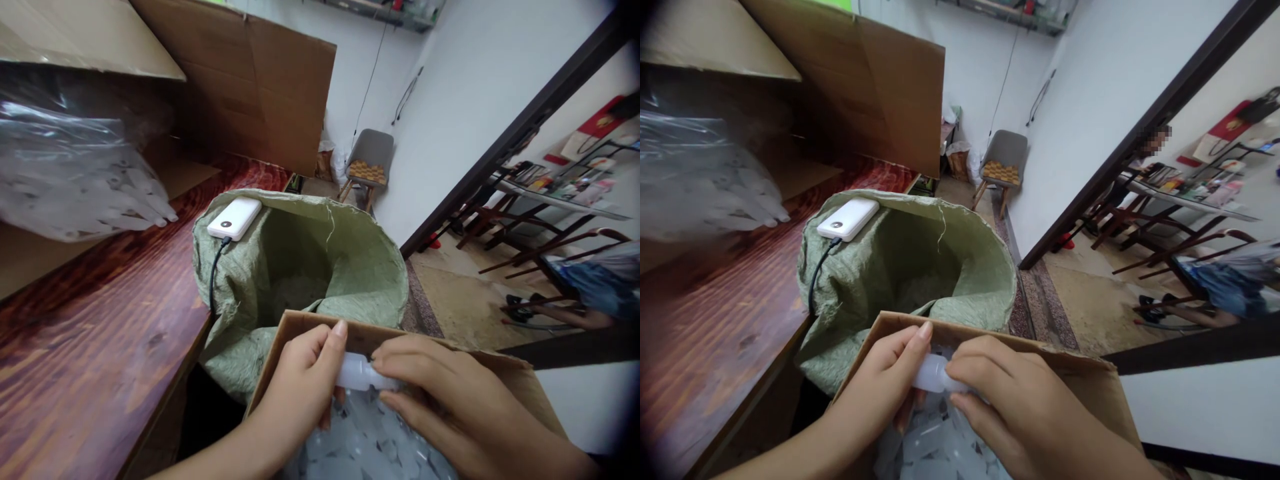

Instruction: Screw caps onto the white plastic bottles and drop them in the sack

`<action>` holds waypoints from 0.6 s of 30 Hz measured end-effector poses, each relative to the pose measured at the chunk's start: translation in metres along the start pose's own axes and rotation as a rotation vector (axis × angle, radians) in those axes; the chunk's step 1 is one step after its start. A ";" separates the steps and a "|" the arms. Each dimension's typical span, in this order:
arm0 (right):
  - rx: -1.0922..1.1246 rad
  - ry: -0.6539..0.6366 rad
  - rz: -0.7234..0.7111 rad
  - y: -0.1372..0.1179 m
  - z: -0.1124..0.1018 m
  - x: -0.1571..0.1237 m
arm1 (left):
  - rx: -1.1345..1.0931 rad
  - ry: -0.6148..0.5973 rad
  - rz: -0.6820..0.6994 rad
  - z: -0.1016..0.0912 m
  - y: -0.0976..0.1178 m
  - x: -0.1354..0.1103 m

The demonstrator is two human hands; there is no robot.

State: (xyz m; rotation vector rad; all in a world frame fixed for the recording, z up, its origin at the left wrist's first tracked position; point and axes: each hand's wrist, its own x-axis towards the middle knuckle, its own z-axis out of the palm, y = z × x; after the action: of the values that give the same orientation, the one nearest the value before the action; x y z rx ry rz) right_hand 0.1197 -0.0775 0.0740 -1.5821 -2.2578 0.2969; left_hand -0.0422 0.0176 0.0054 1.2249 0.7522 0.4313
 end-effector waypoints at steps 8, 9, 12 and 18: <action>-0.243 0.090 -0.187 -0.005 -0.003 0.004 | 0.021 -0.111 -0.220 -0.001 -0.001 0.005; -0.232 0.060 -0.176 -0.005 -0.002 0.003 | 0.027 -0.114 -0.223 -0.002 -0.002 0.006; -0.181 -0.034 -0.092 -0.002 0.003 0.001 | 0.045 -0.104 -0.197 -0.003 -0.005 0.007; -0.178 -0.075 0.068 0.001 0.001 0.001 | 0.072 -0.079 -0.129 -0.002 -0.006 0.006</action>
State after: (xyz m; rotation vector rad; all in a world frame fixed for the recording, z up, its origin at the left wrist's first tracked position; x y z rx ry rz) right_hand 0.1197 -0.0766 0.0728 -1.7668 -2.3467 0.1799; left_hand -0.0400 0.0210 -0.0023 1.2458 0.7796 0.2508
